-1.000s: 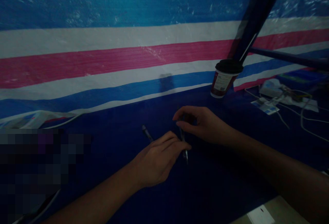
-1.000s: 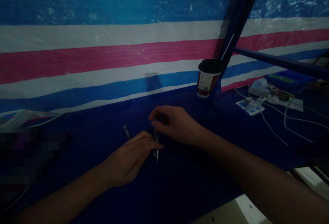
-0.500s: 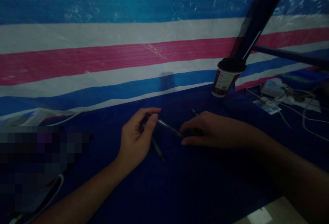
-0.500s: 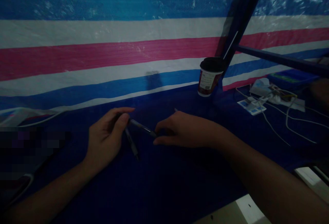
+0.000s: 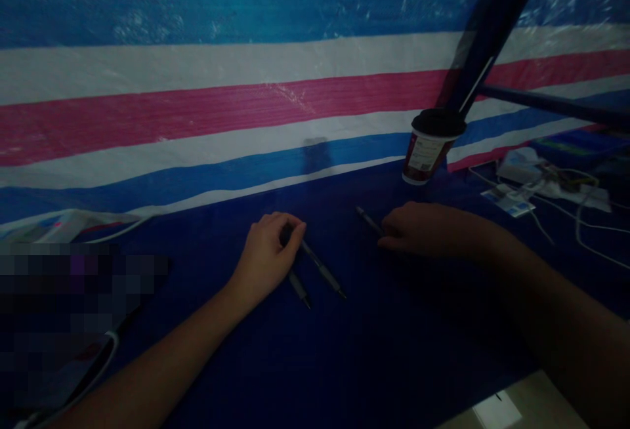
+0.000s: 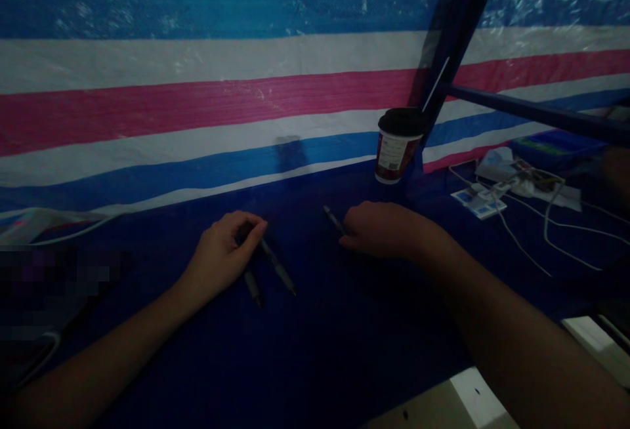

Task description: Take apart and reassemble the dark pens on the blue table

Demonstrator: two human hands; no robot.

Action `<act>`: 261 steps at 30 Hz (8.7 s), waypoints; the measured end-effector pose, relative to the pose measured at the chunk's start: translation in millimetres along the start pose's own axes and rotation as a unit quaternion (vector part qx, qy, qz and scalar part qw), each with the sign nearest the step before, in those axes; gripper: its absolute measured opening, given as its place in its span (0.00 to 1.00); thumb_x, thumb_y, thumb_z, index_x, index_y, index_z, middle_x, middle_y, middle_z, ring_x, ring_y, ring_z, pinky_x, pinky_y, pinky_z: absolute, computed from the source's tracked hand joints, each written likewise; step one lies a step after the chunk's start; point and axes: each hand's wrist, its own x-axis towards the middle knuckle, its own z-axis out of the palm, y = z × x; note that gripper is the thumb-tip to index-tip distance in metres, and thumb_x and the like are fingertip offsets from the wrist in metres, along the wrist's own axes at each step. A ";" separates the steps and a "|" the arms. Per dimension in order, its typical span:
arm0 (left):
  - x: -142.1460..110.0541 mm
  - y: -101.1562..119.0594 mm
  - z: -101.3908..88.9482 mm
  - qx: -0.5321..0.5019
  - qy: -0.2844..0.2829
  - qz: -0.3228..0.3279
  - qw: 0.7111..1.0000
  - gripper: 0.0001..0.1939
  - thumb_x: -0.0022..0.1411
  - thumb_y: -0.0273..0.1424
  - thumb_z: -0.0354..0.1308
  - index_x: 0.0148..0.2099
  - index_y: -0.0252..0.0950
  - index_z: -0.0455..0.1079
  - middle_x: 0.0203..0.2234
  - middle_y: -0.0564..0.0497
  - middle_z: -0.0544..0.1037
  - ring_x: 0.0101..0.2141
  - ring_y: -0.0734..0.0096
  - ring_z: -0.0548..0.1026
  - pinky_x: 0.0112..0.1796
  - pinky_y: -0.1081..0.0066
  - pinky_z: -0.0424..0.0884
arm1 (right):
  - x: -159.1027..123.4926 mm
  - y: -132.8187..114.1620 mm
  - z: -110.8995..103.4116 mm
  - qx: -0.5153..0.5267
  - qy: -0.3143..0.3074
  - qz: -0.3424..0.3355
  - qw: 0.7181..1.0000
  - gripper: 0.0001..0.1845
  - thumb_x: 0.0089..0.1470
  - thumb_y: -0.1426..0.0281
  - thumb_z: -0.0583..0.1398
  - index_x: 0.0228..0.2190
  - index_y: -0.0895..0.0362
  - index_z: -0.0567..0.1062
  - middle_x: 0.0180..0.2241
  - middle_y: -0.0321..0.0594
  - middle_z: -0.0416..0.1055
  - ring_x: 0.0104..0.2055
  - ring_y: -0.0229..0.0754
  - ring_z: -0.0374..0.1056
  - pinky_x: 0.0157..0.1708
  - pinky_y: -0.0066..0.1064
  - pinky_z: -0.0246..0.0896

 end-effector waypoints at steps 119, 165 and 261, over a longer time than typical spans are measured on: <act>-18.6 13.6 -6.0 -0.058 -0.057 0.121 0.989 0.10 0.75 0.34 0.45 0.48 0.37 0.65 0.27 0.55 0.73 0.26 0.72 0.72 0.28 0.70 0.66 | 7.6 -20.7 1.3 0.510 0.400 -0.137 0.749 0.10 0.54 0.69 0.69 0.39 0.53 0.76 0.39 0.38 0.79 0.41 0.42 0.77 0.42 0.36 0.74; -12.1 8.6 -3.8 0.119 0.047 0.376 0.918 0.09 0.74 0.28 0.53 0.51 0.31 0.72 0.38 0.48 0.84 0.37 0.69 0.79 0.44 0.64 0.67 | 3.5 -27.8 7.9 0.114 0.069 -0.202 0.970 0.21 0.67 0.57 0.56 0.28 0.57 0.74 0.23 0.35 0.71 0.23 0.34 0.63 0.27 0.29 0.48; 3.8 27.9 -21.2 -0.111 -0.098 -0.157 0.977 0.16 0.59 0.40 0.58 0.23 0.38 0.66 0.16 0.56 0.67 0.19 0.73 0.64 0.22 0.70 0.55 | 10.6 -48.2 29.0 0.583 0.088 -0.100 0.801 0.41 0.48 0.71 0.71 0.58 0.51 0.58 0.27 0.28 0.73 0.28 0.45 0.79 0.25 0.31 0.75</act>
